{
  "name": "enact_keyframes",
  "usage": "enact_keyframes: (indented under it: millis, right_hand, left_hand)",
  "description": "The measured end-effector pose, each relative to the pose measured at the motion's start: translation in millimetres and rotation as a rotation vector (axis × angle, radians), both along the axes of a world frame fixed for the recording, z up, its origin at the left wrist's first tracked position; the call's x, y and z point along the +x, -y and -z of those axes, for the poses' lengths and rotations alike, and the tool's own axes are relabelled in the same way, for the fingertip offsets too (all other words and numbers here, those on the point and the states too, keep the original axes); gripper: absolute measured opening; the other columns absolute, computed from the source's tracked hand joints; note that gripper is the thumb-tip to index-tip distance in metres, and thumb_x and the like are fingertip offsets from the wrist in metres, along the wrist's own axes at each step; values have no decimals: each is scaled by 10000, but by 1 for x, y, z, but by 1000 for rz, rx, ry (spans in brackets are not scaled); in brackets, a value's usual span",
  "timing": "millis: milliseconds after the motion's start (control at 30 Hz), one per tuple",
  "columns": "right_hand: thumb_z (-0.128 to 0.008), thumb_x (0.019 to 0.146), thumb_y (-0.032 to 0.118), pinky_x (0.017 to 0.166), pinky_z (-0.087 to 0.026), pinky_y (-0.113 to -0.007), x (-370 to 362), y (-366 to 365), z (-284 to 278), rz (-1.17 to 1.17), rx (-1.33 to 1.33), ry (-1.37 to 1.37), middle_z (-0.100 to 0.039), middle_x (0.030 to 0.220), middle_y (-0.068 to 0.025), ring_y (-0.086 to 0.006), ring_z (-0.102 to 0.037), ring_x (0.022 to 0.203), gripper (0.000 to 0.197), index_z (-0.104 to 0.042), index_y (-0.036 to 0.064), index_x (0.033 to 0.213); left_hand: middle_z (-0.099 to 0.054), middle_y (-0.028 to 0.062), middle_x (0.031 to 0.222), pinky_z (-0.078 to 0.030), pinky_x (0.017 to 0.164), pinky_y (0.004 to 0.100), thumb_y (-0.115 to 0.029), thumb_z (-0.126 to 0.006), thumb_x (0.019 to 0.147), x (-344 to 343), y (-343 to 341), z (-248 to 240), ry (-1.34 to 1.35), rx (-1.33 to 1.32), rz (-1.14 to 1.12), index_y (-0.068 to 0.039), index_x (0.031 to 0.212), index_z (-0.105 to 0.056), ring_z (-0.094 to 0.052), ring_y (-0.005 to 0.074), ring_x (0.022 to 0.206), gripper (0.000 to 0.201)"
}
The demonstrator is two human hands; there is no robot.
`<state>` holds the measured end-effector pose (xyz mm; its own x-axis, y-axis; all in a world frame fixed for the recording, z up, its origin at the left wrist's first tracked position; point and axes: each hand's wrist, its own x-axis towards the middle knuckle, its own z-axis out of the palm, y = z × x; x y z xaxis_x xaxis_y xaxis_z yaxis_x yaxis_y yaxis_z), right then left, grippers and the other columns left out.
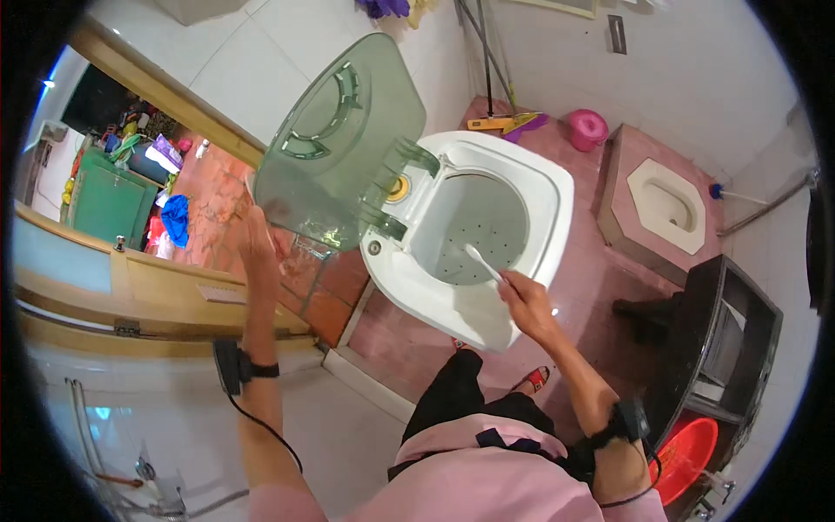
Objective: Cleaning the surfaces of a small portable washing machine using a toothbrush and rinsing a basin in a bathroom sink.
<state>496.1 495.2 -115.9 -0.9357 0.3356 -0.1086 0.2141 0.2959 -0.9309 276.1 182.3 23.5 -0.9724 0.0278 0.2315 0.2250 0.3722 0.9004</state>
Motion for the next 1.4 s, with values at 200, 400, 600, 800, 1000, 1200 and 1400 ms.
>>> enact_keyframes:
  millis: [200,400,600,800,1000,1200,1400]
  right_hand:
    - [-503,807,103,600,-482,-406,-145,72,11,-47,380,-106,-604,860,-146,-316,-602,697,401,-522,225,1189]
    - [-518,753,91,521,-482,-407,-193,63,39,-267,758,37,-570,785,-123,-284,-603,630,527,-490,298,1237]
    - [-521,733,74,479,-475,-393,-184,74,56,-199,799,19,-541,723,-103,-272,-555,528,566,-490,288,1255]
    - [-546,727,107,523,-498,-385,-210,37,37,-294,748,36,-550,760,-101,-240,-603,622,604,-433,287,1293]
    - [-544,747,117,528,-489,-403,-190,41,68,-321,683,-13,-573,786,-108,-268,-585,599,585,-427,282,1296]
    - [-524,787,76,553,-468,-423,-202,55,73,60,309,-66,-587,727,-142,-324,-573,599,441,-549,250,1191]
    - [-526,810,48,617,-481,-368,-179,106,78,200,-122,-59,-623,862,-190,-332,-608,692,405,-550,180,1192]
  left_hand:
    - [-348,-13,453,-258,363,210,-489,-365,918,15,-14,-13,124,165,-41,-80,723,-452,-366,89,380,461]
    - [-333,5,449,-277,362,230,-539,-373,898,3,12,11,68,153,-87,-95,658,-338,-387,104,381,506]
    - [-296,-1,455,-282,353,245,-539,-418,883,5,18,16,97,248,-97,-93,655,-334,-390,124,387,508]
    - [-293,-2,461,-266,353,230,-526,-356,910,13,-5,4,37,163,-197,-96,646,-333,-352,117,376,505]
    - [-344,9,454,-270,308,217,-582,-294,896,16,-31,-4,-8,42,-293,-9,926,-532,-332,88,359,622]
    - [-415,21,522,-256,298,198,-605,-273,886,18,-14,-1,24,-58,-250,-1,1068,-517,-315,74,355,676]
    - [-516,21,664,-245,299,192,-607,-214,892,17,-5,6,54,-48,-304,-44,1090,-480,-300,74,363,654]
